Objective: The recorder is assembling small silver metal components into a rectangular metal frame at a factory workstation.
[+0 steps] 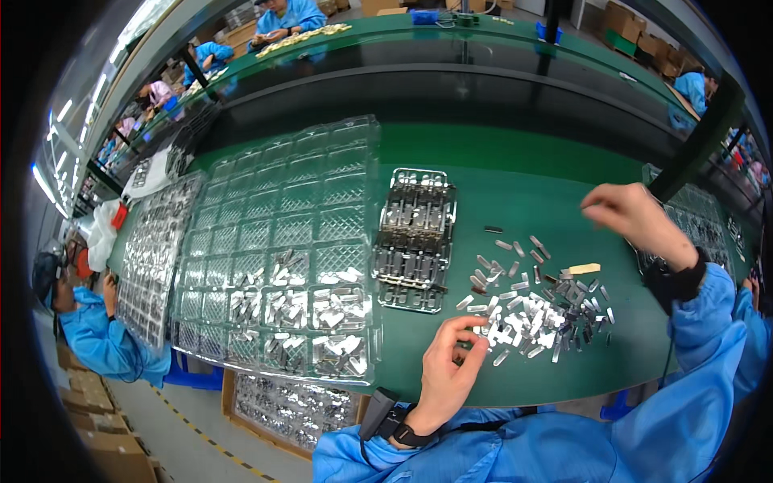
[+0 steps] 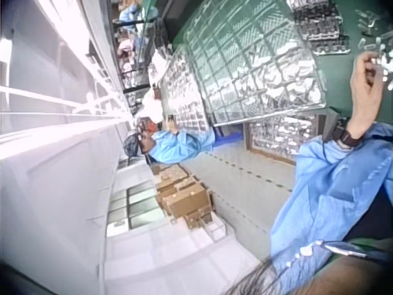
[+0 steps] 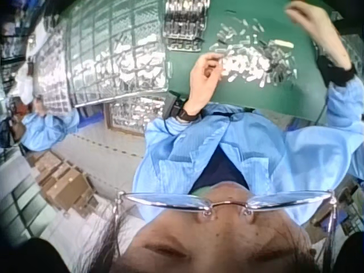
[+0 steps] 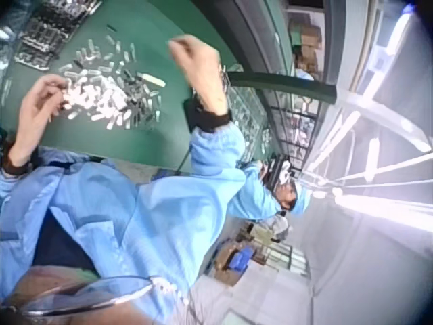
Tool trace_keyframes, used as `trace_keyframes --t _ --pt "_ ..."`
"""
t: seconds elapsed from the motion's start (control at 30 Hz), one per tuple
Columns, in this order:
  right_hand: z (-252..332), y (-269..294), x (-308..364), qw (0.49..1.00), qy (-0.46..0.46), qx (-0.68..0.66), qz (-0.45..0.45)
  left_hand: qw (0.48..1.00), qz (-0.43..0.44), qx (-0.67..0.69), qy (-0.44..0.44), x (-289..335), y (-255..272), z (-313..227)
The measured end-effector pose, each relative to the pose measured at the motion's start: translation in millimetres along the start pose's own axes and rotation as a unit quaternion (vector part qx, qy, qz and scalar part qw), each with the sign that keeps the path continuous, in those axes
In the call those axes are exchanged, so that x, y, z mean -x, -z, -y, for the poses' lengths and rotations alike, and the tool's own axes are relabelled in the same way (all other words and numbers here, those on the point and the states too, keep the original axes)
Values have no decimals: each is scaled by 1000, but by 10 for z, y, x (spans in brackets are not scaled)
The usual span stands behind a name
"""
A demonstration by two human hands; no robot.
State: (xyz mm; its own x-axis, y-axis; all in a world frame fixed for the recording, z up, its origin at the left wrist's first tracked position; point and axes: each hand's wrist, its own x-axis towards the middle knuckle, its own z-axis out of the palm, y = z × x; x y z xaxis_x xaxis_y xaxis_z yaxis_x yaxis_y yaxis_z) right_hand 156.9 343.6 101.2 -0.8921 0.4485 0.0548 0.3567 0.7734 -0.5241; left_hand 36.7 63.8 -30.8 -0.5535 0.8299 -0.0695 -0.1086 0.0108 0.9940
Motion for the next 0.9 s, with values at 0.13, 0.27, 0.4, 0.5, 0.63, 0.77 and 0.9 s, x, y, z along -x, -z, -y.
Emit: trace_keyframes --t 0.13,0.27,0.4,0.5,0.63,0.77,0.9 --pt "616 -757 -446 970 -80 -149 177 999 -41 0 -26 -3 197 -32" --pt "798 -1238 -765 936 -185 -231 189 998 -60 2 -34 40 364 2" --pt "915 -1327 -915 897 -293 -266 194 998 -57 19 -21 57 440 42" --pt "878 -1431 -932 880 -321 -288 202 998 -51 29 -21 36 463 41" --pt "803 -1464 -917 839 -289 -429 169 998 -46 33 -28 50 460 36" --pt "906 -1218 -831 795 -239 -536 155 996 -53 66 -29 106 441 47" --pt "1017 -864 -481 785 -212 -551 190 988 -62 144 -16 96 438 55"
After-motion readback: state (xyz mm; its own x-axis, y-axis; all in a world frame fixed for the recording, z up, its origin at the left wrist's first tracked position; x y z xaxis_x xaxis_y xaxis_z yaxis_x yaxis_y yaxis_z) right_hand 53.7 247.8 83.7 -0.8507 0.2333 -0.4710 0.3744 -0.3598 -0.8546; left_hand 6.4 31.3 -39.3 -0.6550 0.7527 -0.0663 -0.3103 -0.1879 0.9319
